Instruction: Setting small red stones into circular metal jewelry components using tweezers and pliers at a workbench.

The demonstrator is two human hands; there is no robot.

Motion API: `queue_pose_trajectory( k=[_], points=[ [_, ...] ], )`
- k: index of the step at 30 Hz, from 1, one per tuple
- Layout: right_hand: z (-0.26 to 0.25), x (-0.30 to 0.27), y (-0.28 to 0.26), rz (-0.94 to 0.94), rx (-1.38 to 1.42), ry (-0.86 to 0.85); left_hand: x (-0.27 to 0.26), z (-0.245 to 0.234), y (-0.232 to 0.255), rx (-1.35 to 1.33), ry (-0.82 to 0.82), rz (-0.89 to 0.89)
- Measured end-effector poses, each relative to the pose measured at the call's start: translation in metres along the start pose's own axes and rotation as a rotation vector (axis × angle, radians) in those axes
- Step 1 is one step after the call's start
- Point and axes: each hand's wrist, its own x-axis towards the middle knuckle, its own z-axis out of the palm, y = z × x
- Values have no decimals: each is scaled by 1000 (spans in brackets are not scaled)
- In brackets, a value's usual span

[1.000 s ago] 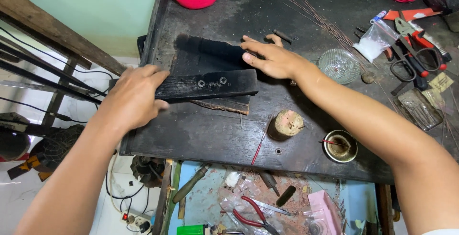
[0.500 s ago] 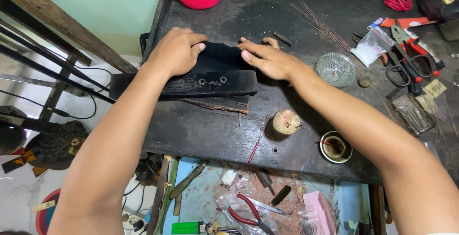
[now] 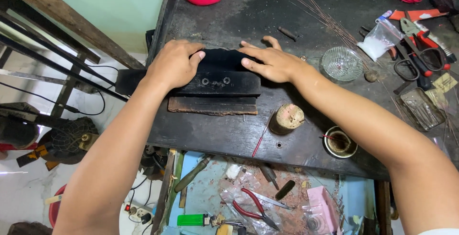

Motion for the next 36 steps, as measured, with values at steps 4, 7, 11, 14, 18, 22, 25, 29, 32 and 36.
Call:
queue_pose_trajectory(
  k=[4, 7, 11, 14, 18, 22, 25, 29, 32, 36],
  points=[
    [-3, -13, -4, -27, -30, -12, -10, -5, 18, -30, -14, -18],
    [-3, -16, -3, -14, -16, -3, -20, -13, 28, 7, -35, 9],
    [0, -14, 3, -51, -105, 0, -25, -13, 27, -33, -33, 33],
    [3, -16, 6, -62, -150, -8, -30, -16, 31, -44, -39, 45],
    [-1, -24, -4, -70, -235, -14, -33, -17, 35, -53, -54, 57],
    [0, -37, -8, -80, -284, -12, -39, -21, 41, -47, -101, 45],
    [-10, -56, -32, -57, -173, 19, -51, -31, 53, -83, -114, 56],
    [-17, -92, -28, -74, -81, 169, -67, -25, 49, 48, -169, 137],
    [-16, -134, -34, -69, -30, 238, -74, -14, 42, 103, -201, 135],
    [-10, -203, -38, 31, -34, 289, -70, 6, 28, 71, -134, 165]
  ],
)
